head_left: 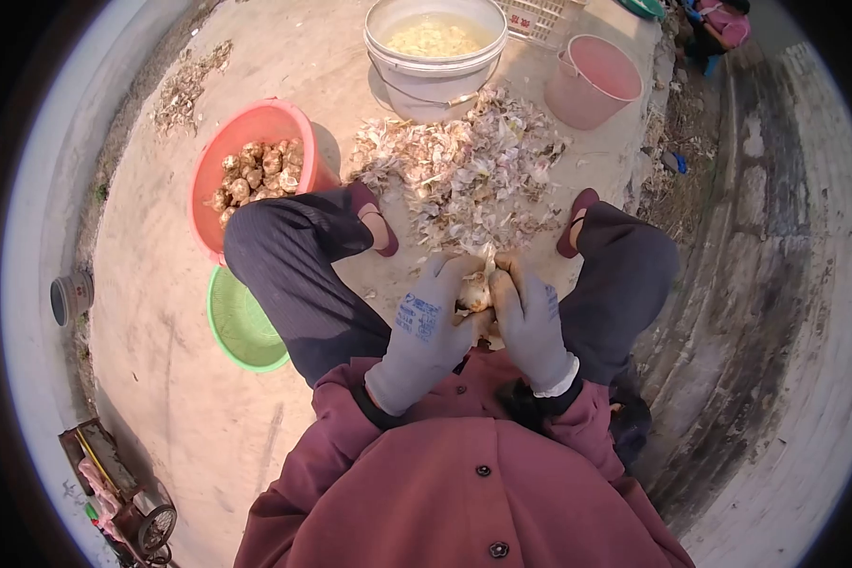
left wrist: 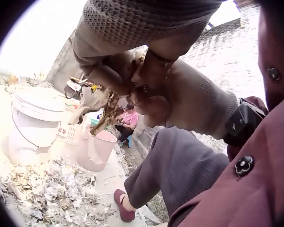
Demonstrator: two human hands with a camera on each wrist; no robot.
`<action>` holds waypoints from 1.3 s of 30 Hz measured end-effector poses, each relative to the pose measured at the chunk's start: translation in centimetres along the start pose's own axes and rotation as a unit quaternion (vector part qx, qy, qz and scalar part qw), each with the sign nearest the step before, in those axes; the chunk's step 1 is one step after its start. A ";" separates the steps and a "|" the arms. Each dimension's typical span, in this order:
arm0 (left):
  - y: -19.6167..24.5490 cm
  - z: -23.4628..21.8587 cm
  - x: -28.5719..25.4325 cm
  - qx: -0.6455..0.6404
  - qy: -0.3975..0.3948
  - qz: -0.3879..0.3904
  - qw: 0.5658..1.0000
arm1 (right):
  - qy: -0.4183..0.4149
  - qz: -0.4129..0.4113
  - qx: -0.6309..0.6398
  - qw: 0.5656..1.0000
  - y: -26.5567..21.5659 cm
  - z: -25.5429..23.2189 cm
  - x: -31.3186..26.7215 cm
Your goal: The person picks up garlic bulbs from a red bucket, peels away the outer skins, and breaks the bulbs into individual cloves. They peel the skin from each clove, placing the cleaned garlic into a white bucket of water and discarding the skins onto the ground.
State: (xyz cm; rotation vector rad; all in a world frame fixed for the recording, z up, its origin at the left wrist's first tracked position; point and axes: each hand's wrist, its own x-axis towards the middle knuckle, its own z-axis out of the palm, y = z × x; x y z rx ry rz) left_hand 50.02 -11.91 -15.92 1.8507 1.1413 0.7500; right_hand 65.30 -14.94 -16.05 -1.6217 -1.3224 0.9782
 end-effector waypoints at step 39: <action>-0.3 0.4 -0.8 0.016 -0.046 0.011 0.999 | 0.023 0.110 0.038 0.993 0.8 1.0 -2.0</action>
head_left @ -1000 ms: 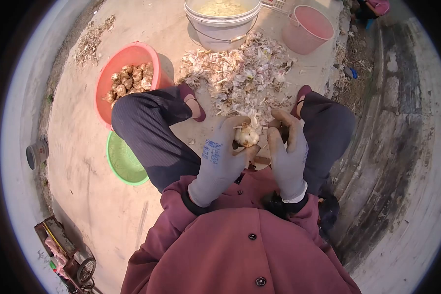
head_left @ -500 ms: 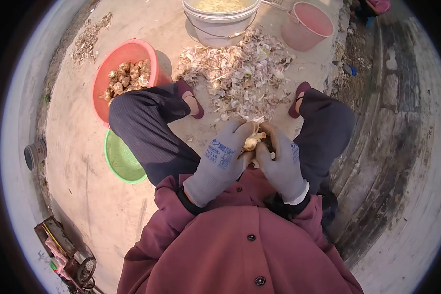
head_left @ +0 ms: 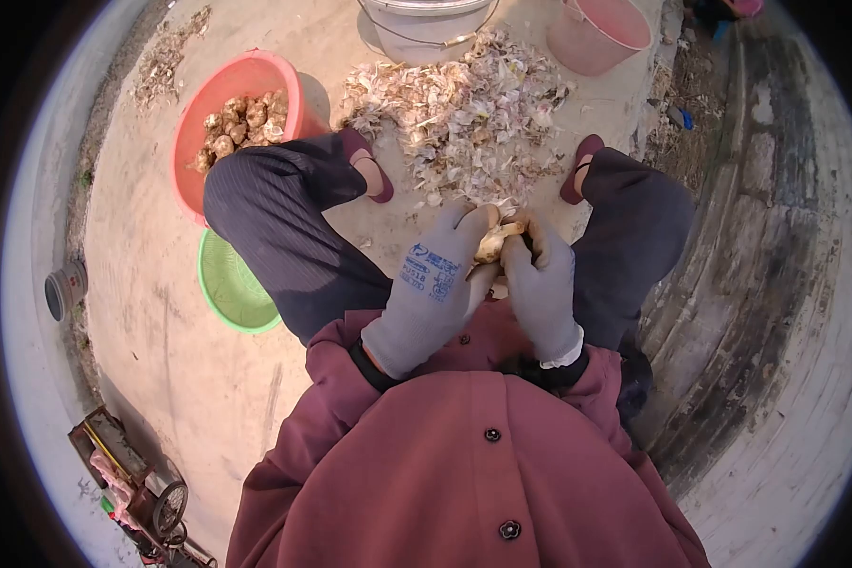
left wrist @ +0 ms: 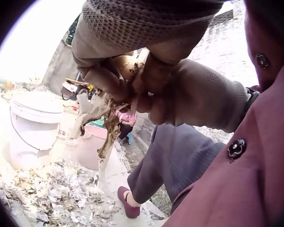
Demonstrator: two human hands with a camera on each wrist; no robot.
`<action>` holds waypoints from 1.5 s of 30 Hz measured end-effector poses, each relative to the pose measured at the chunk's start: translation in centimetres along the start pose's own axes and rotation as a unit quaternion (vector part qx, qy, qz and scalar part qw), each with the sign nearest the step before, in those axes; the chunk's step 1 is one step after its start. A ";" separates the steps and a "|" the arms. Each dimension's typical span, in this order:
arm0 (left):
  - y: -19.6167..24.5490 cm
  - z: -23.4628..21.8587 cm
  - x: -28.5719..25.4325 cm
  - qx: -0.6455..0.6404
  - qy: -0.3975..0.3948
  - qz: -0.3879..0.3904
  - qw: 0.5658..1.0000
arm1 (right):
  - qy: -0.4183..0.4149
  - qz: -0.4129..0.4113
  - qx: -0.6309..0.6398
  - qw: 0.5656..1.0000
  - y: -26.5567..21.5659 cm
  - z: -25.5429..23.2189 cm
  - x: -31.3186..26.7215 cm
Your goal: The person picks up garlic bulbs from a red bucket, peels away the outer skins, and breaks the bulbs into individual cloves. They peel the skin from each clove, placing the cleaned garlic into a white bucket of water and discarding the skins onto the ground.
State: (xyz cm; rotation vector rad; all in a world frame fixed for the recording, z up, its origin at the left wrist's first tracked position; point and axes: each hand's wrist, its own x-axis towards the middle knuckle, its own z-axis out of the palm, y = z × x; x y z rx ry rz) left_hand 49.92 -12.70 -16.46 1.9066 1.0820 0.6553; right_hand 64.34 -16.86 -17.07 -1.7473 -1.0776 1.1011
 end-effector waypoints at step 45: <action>0.0 -1.0 0.9 -0.030 -0.036 0.018 0.999 | -0.095 0.091 0.276 0.952 0.7 -0.3 -0.6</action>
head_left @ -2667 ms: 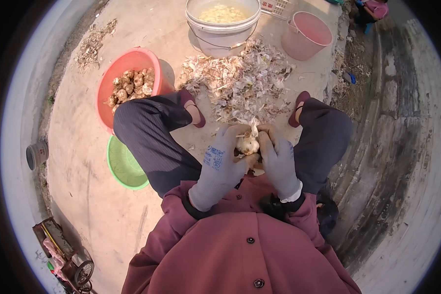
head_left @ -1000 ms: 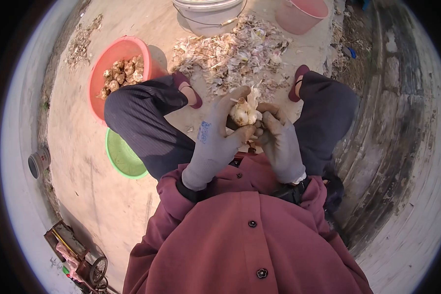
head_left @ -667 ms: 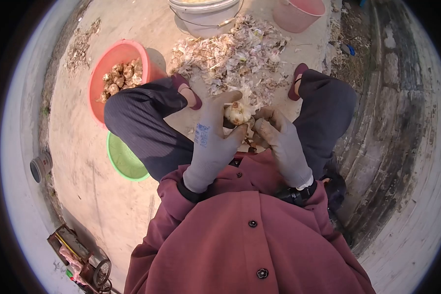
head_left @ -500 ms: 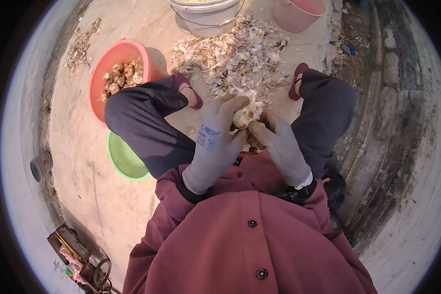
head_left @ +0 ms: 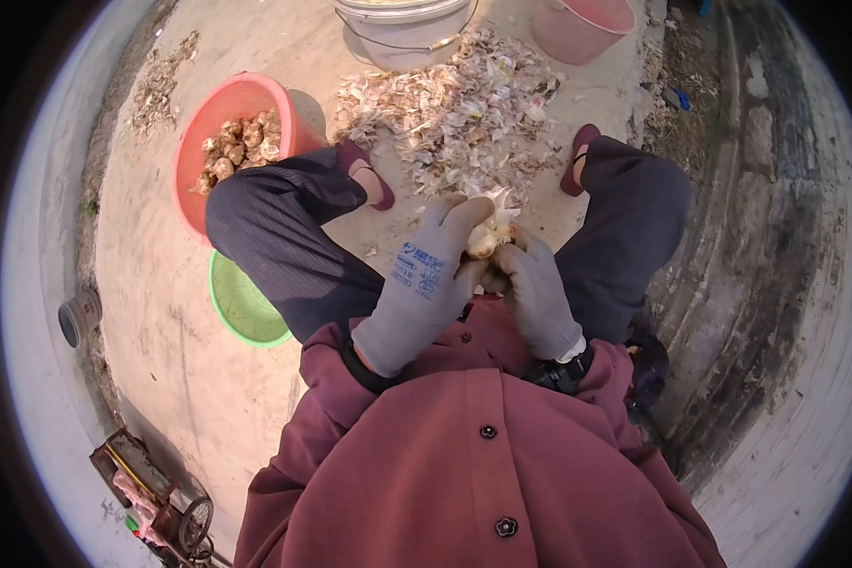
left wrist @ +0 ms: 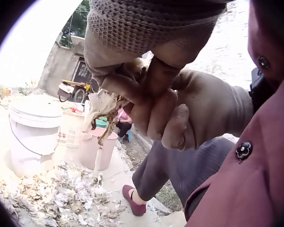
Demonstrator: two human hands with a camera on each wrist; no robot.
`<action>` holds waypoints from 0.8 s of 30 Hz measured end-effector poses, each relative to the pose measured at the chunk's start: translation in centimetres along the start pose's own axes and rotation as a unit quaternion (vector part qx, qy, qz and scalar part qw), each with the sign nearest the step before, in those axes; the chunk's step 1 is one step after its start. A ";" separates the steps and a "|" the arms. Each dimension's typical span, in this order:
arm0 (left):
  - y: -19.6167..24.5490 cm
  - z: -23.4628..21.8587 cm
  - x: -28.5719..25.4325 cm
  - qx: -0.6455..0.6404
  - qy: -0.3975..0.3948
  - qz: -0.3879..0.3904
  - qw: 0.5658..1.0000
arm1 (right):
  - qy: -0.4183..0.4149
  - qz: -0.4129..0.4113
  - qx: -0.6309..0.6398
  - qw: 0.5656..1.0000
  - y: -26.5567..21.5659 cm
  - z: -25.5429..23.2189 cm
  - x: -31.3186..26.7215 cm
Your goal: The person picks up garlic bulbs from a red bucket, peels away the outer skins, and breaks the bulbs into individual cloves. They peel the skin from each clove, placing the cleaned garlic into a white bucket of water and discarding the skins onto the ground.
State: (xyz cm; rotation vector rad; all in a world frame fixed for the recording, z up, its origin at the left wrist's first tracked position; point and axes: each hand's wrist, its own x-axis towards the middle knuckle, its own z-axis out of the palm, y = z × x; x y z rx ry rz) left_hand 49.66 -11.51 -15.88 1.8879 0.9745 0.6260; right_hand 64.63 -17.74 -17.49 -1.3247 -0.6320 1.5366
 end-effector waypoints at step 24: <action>1.0 -1.1 0.5 -0.424 0.013 -0.181 0.887 | 0.207 -0.612 -0.163 0.746 -24.4 5.1 10.2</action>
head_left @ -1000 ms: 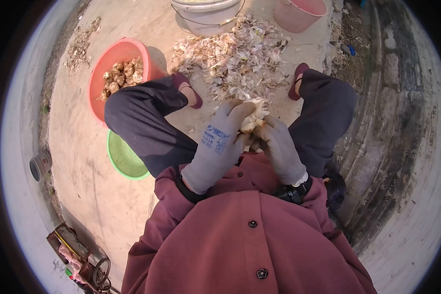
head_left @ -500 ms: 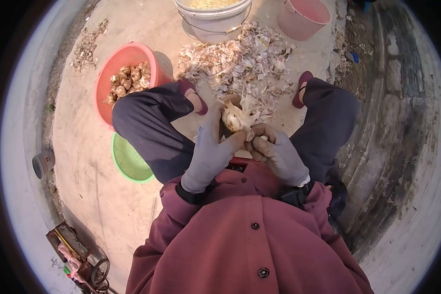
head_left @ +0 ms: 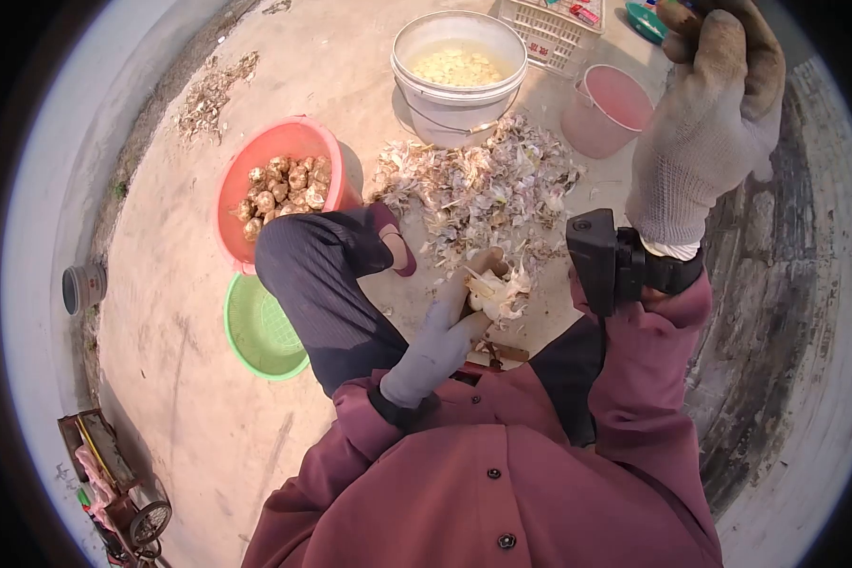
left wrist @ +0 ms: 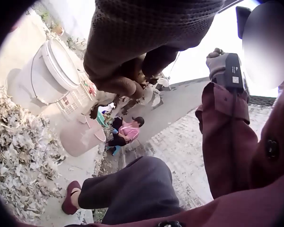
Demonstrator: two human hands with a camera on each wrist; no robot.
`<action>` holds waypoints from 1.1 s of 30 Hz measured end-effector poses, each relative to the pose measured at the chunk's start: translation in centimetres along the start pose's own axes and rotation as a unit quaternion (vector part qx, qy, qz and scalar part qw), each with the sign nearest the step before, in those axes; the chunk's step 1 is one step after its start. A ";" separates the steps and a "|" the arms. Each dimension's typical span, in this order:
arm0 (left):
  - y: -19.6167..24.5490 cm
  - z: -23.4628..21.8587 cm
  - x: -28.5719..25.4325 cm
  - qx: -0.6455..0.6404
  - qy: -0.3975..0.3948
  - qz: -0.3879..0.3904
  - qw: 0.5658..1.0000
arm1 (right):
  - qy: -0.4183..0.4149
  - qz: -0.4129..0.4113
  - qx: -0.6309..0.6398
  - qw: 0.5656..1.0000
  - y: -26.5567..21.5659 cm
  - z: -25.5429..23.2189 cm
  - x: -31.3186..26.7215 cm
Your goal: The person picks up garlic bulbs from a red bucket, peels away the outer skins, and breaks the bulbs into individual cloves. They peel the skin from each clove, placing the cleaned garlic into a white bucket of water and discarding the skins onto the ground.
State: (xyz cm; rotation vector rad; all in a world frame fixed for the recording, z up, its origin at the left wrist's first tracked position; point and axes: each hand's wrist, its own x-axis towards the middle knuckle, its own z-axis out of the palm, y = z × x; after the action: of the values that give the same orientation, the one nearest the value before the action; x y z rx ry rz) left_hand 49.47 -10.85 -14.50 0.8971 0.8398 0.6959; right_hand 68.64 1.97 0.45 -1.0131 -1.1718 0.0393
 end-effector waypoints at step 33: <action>-1.9 1.3 0.7 0.392 0.005 0.147 0.908 | -0.213 0.225 -0.153 0.938 -2.1 -7.1 -21.7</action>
State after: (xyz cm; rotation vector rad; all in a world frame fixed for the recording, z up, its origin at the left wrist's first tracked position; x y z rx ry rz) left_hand 51.22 -11.66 -15.88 1.7758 1.0213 0.6173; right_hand 63.61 -14.78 -14.37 -1.5933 -1.3361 0.4724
